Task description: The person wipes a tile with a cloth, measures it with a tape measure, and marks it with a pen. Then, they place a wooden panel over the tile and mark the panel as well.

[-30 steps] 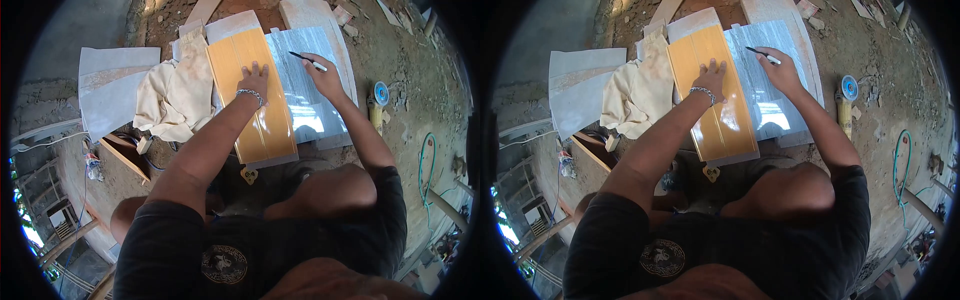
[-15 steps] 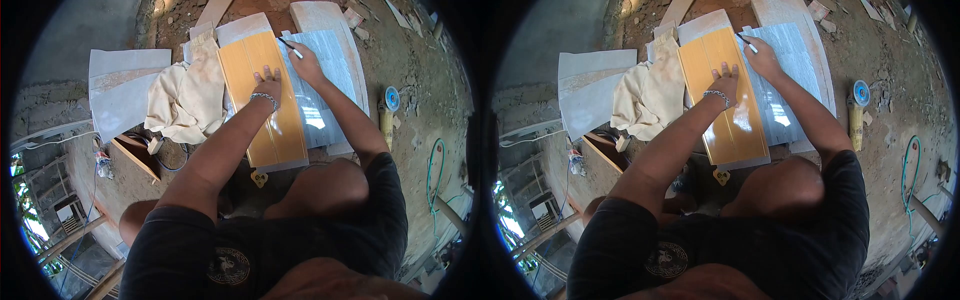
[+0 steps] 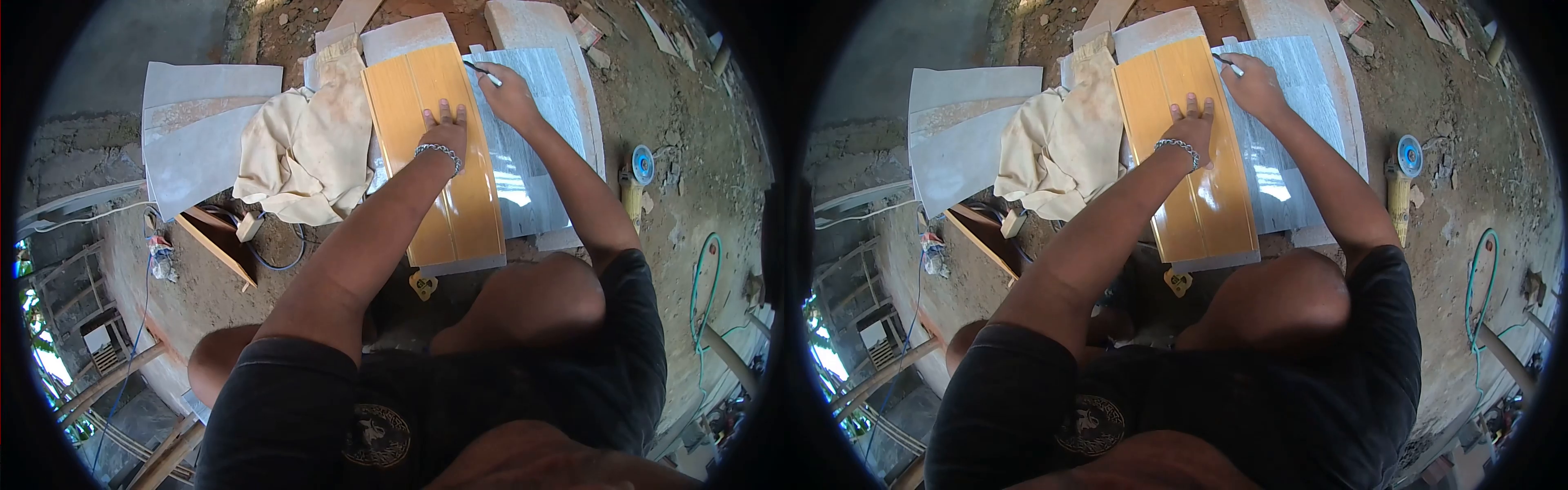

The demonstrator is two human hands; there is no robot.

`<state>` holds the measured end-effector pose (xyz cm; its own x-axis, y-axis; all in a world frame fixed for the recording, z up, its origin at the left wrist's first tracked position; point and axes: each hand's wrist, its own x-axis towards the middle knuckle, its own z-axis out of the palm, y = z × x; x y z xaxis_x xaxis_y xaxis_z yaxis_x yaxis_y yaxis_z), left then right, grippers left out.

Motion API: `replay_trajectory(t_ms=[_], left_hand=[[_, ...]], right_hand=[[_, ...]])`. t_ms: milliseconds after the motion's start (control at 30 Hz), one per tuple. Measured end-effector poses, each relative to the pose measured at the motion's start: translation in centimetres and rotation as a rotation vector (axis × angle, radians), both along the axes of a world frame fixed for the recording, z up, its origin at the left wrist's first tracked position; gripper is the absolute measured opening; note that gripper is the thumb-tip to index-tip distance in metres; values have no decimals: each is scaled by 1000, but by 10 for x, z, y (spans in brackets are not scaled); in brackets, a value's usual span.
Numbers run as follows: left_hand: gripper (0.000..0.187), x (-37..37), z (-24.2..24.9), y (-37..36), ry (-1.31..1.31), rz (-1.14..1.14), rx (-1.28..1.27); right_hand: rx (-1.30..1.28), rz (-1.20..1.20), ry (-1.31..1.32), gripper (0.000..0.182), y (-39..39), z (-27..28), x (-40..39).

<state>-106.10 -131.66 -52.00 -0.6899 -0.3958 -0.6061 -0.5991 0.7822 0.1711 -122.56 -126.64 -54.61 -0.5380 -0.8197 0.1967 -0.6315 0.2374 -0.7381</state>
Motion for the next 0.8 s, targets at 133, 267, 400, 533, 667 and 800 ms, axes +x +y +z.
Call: replay_trajectory(t_ms=[133, 267, 400, 533, 667, 800], left_hand=[[128, 2, 0, -2, 18, 28, 26], [127, 1, -8, -3, 24, 21, -12], [125, 0, -11, 1, 27, 33, -60], [124, 2, -22, 2, 58, 53, -90], [104, 4, -57, -5, 314, -91, -318], [119, 4, -24, -3, 104, -124, -168]], right_hand=[[52, 55, 17, 32, 45, 18, 17], [196, 178, -34, 31, 110, 32, 45], [236, 263, -12, 30, 178, 37, 71], [243, 357, 101, 36, 231, 30, 89], [305, 385, 109, 38, 268, 33, 104], [334, 412, 96, 38, 280, 35, 112]])
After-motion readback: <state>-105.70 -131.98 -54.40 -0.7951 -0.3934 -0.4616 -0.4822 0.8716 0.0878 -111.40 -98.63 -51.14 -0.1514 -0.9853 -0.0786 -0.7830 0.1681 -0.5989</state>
